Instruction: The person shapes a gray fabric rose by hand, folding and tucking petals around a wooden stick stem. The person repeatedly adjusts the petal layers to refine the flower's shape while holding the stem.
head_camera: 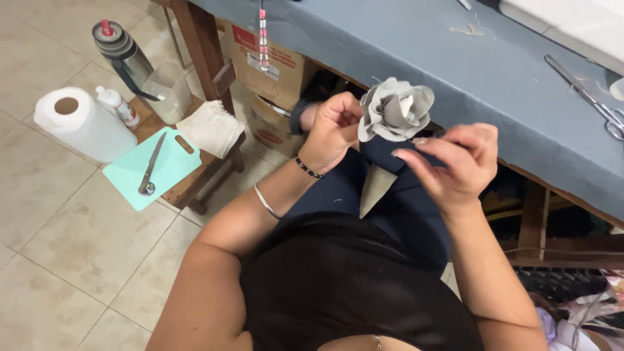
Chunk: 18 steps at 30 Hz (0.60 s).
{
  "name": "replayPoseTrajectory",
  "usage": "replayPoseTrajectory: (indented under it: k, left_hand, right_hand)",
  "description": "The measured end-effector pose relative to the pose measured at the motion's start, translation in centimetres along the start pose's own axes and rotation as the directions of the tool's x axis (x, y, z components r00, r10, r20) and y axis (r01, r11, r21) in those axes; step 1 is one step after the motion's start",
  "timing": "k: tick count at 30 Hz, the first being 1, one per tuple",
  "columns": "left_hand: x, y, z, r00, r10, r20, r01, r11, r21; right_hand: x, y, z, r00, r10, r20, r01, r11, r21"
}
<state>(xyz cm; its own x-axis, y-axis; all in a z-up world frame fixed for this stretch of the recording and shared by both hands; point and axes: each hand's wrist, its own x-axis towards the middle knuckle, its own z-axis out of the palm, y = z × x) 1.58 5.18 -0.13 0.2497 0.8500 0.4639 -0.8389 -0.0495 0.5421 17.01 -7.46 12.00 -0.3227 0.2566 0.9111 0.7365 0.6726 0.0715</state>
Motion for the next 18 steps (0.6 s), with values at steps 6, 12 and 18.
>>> replayPoseTrajectory:
  k: [6,12,18]
  left_hand:
    - [-0.5,3.0,3.8,0.997,0.075,0.010,-0.076,0.996,0.041]
    - [-0.9,2.0,3.1,0.997,0.063,-0.051,-0.061,0.998,0.024]
    - [-1.4,2.5,3.7,0.993,-0.021,-0.115,0.001,0.985,-0.170]
  right_hand:
    - [2.5,-1.2,1.7,0.981,-0.184,-0.058,0.173,0.971,-0.163]
    - [1.8,-1.2,2.0,0.980,-0.190,-0.064,0.175,0.967,-0.183]
    - [0.9,-0.4,0.9,0.996,-0.080,-0.044,0.074,0.988,-0.136]
